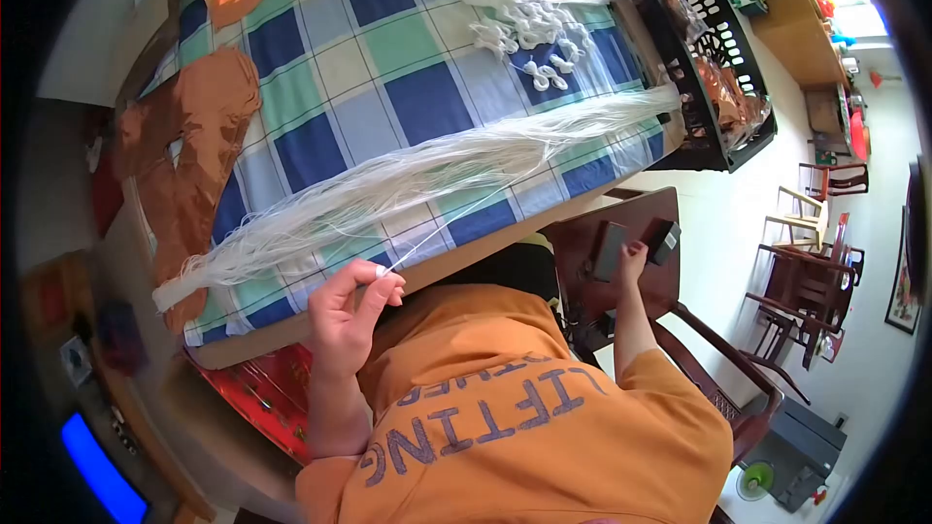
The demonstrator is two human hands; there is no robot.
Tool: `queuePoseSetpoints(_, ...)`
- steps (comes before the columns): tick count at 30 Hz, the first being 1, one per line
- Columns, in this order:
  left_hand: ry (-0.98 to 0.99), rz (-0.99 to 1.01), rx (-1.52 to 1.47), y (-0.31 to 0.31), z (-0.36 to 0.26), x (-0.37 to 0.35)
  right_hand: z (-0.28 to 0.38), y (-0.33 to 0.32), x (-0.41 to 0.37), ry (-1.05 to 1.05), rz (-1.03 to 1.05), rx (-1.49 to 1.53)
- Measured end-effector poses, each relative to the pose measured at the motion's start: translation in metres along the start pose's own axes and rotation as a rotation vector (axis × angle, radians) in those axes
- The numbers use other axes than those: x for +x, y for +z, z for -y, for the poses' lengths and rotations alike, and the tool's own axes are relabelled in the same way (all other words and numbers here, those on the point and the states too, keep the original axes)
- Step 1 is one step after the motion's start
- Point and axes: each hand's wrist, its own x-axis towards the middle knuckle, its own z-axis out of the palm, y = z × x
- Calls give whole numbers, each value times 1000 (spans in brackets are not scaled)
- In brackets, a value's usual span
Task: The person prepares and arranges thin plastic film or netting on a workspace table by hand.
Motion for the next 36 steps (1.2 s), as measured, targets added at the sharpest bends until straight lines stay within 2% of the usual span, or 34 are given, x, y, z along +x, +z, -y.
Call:
queuePoseSetpoints(3, -15, 6, 58, 5, -8, -1, 6, 15, -19, 162, 52, -385)
queuePoseSetpoints(6, -16, -28, 64, 6, -10, -3, 0, 14, -19, 231, 62, -430)
queuePoseSetpoints(9, -21, -76, 76, 8, -8, -5, -20, 21, -3, 209, 135, -427)
queuePoseSetpoints(12, -25, -89, 71, 12, -7, -8, -19, 26, 1, 274, 246, -354)
queuePoseSetpoints(15, -32, -89, 78, 15, -8, -9, -10, 27, -2, 281, 229, -439)
queuePoseSetpoints(24, -50, -69, 38, 15, -8, -7, -10, 22, -6, 132, 278, -482)
queuePoseSetpoints(27, -50, -39, 38, 14, -9, -6, 0, 13, 1, 204, 316, -513)
queuePoseSetpoints(29, -44, -55, 86, 14, -12, -4, 0, 1, 16, -11, 123, -412)
queuePoseSetpoints(30, -37, -63, 109, 14, -13, -3, -5, -4, 40, -211, -89, -186)
queuePoseSetpoints(32, -32, -17, 102, 9, -11, -2, 89, -56, 39, -222, -394, 42)
queuePoseSetpoints(33, -26, 4, 100, 6, -10, -2, 121, -75, 40, -351, -527, 134)
queuePoseSetpoints(35, -45, 54, 48, 7, -8, -1, 238, -109, 12, -394, -616, 414)
queuePoseSetpoints(36, -52, 73, 24, 6, -8, 0, 287, -117, -9, -484, -607, 573)
